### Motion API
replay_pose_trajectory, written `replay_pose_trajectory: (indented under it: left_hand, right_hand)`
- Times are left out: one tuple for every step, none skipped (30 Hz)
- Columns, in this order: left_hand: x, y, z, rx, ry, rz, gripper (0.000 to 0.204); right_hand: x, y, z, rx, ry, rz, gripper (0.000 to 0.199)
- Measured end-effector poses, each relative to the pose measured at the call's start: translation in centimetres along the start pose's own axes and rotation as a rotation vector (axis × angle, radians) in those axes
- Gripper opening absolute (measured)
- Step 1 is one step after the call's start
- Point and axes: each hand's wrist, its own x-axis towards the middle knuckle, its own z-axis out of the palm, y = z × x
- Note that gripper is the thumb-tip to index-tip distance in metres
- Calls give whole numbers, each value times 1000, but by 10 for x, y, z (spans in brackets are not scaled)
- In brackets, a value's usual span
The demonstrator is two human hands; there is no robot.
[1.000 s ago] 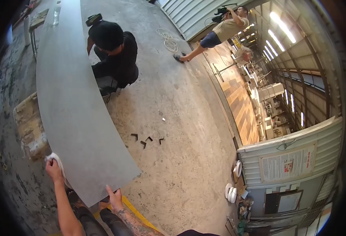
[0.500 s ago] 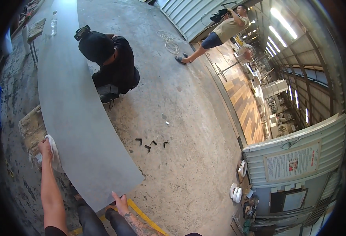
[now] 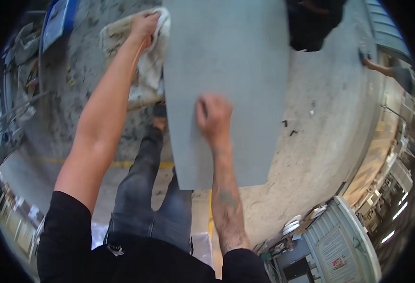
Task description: Cleaning and wiping long wooden panels using a cloth and liquid in a furniture manufacturing workshop.
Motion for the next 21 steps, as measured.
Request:
replay_pose_trajectory:
  left_hand:
    - [-15, 6, 3, -89, -28, -15, 17]
    - [-27, 6, -9, -30, -34, -27, 18]
    - [-49, 1, -20, 15, -53, -43, 19]
    - [-83, -6, -32, 225, -112, -53, 20]
    - [-123, -13, -42, 315, -100, -40, 20]
    - [-154, -28, -56, 361, -89, -66, 18]
    - [-182, -33, -56, 390, -63, -130, 17]
    - [-192, -37, -60, 263, -71, -198, 17]
    - [-194, -41, -59, 223, -54, -201, 17]
    - [-188, -39, -55, 183, -36, -202, 17]
    - [-177, -38, -50, 264, -10, -192, 18]
    - [-158, -29, -42, 182, -5, -212, 17]
    - [-124, -32, -47, 90, 27, -192, 15]
    - [-96, -26, -44, 26, 45, -139, 15]
    - [-61, -18, -43, 93, 36, -27, 15]
    - [-38, -14, -46, 168, 24, 85, 16]
    - [-42, -16, -40, 157, 24, 74, 16]
    - [-56, -15, -33, 127, 35, 63, 15]
    - [-73, -10, -32, 102, 51, 56, 15]
    - [-116, 2, -22, 269, 18, -151, 15]
    - [-141, -11, -35, 358, 2, -62, 16]
  right_hand:
    - [25, 7, 16, -125, -39, 65, 11]
    - [56, 2, 33, -191, 29, 86, 11]
    - [69, -3, 42, -276, 96, 106, 10]
    - [62, -3, 47, -272, 69, 124, 10]
    - [59, -5, 52, -302, 97, 171, 10]
    - [60, -8, 59, -323, 134, 211, 9]
    - [60, -8, 59, -320, 124, 215, 9]
    - [63, -10, 60, -321, 125, 216, 9]
    - [57, -11, 59, -329, 120, 211, 9]
    - [57, -10, 58, -328, 108, 208, 9]
    - [57, -8, 57, -344, 115, 200, 9]
    - [58, -4, 56, -364, 123, 193, 9]
    - [65, -11, 62, -341, 125, 184, 9]
    - [66, -12, 65, -339, 117, 189, 10]
    - [68, -16, 67, -336, 108, 190, 10]
    - [71, -21, 73, -317, 106, 186, 10]
    - [69, -17, 72, -330, 100, 197, 10]
    - [64, -14, 68, -348, 89, 208, 11]
    - [58, -12, 65, -355, 73, 205, 11]
    - [53, 1, 53, -394, 67, 201, 11]
    - [59, -2, 57, -383, 80, 192, 11]
